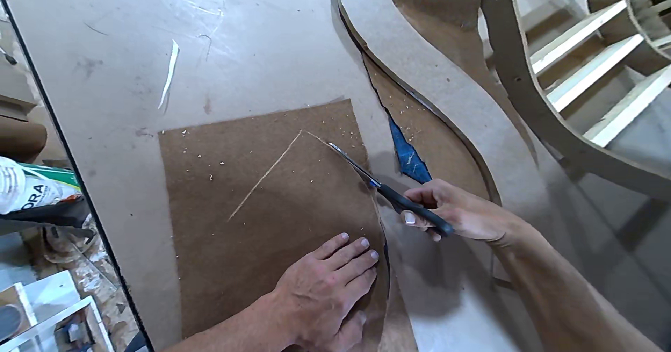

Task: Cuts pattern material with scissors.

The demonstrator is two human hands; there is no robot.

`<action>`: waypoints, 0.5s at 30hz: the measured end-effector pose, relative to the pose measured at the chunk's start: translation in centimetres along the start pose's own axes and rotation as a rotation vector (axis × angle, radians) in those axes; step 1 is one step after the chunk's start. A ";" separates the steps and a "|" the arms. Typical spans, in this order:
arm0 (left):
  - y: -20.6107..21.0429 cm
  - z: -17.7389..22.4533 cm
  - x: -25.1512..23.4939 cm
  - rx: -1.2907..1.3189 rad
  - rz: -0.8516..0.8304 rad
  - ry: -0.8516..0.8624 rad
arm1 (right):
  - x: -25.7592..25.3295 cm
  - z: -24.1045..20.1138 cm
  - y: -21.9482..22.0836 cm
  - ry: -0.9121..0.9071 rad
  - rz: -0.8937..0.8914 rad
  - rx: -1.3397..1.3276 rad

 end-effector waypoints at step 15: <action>0.1 0.0 0.0 0.004 -0.002 0.004 | -1.0 -0.9 -0.8 -0.017 -0.038 0.014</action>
Point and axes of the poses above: each hand's wrist, its own x-axis away from the middle knuckle, its own y-axis out of the palm, z = x × y, the point moved 2 cm from there along -x, towards the middle knuckle, and after that the axes turned 6 degrees about z, right-handed, at the moved point
